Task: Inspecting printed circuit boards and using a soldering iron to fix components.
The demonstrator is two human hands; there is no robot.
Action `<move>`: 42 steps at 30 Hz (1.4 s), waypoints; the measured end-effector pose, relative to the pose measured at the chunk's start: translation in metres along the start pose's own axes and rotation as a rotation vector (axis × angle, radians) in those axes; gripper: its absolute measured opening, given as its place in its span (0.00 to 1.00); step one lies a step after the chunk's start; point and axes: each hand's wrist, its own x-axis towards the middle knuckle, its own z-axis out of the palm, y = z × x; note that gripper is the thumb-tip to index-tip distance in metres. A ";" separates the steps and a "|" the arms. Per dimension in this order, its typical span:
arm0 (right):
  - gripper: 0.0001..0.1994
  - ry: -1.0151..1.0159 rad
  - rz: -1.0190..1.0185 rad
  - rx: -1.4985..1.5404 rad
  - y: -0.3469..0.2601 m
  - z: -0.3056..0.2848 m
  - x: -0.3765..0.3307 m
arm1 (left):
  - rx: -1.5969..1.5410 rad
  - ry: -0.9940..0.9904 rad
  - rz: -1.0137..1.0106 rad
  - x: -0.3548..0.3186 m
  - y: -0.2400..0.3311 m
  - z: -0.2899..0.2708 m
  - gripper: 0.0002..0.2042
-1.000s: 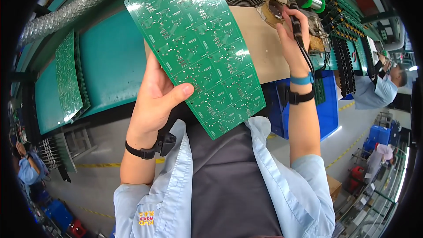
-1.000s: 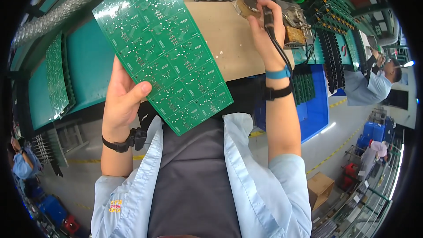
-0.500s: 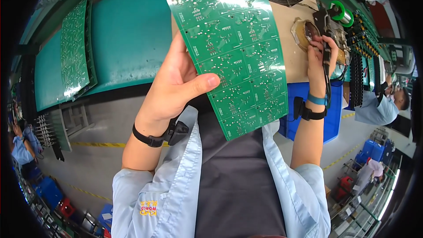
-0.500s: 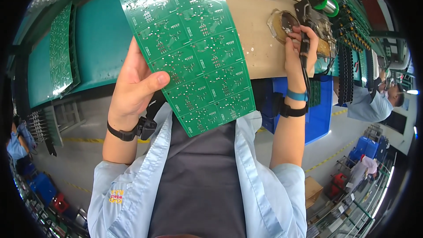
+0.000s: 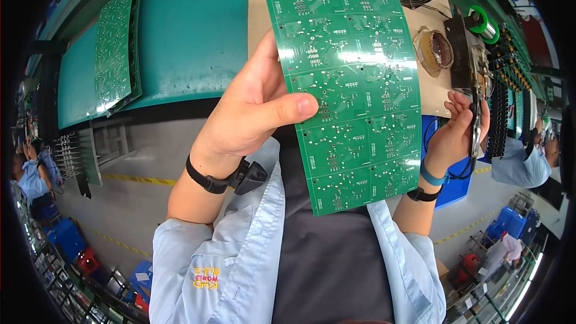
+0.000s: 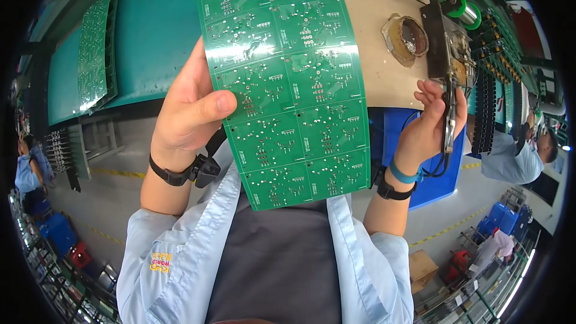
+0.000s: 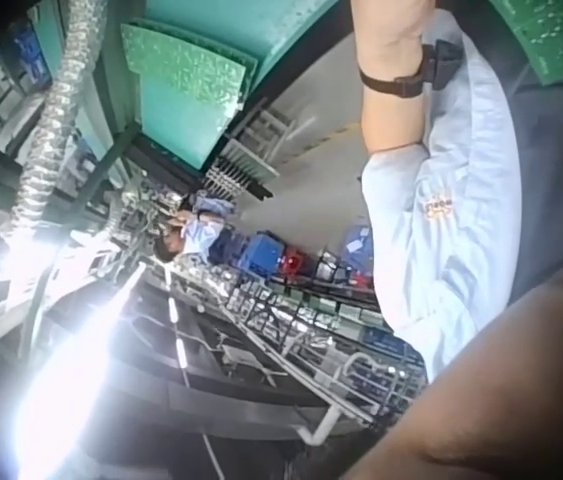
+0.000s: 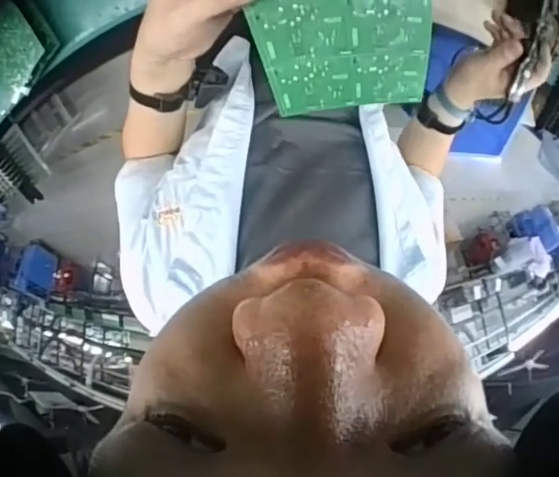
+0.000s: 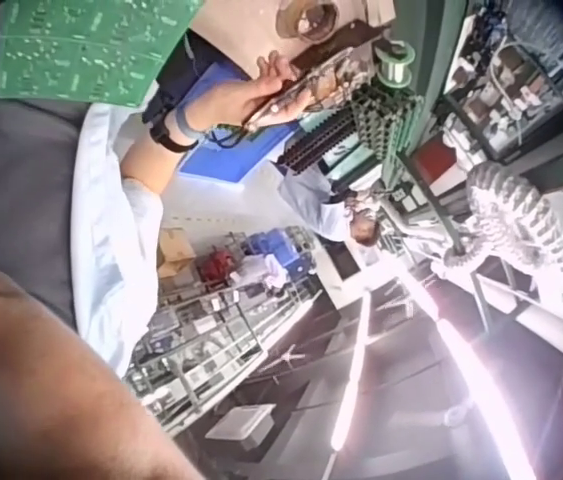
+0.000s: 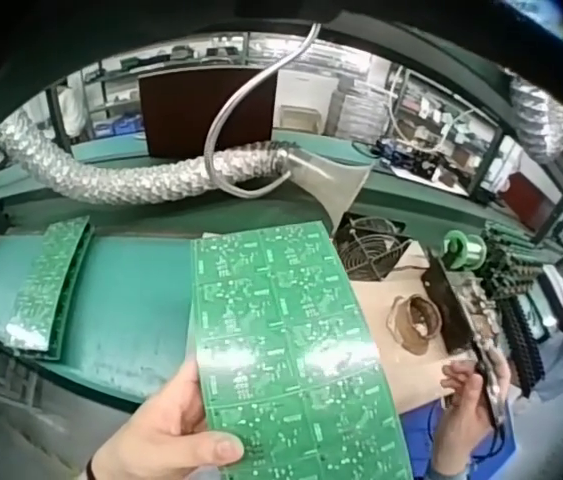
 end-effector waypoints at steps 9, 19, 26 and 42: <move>0.22 0.005 0.070 0.025 -0.010 -0.025 -0.011 | -0.009 -0.014 0.029 0.001 0.002 0.018 0.41; 0.27 -0.031 0.112 0.082 -0.005 -0.034 -0.014 | 0.036 0.050 -0.016 -0.001 0.006 0.021 0.38; 0.27 -0.052 0.144 0.071 -0.012 -0.031 -0.018 | 0.040 0.111 0.017 0.001 0.008 0.026 0.35; 0.25 -0.107 0.100 0.086 -0.014 -0.028 -0.020 | 0.000 0.189 0.006 0.000 0.008 0.019 0.31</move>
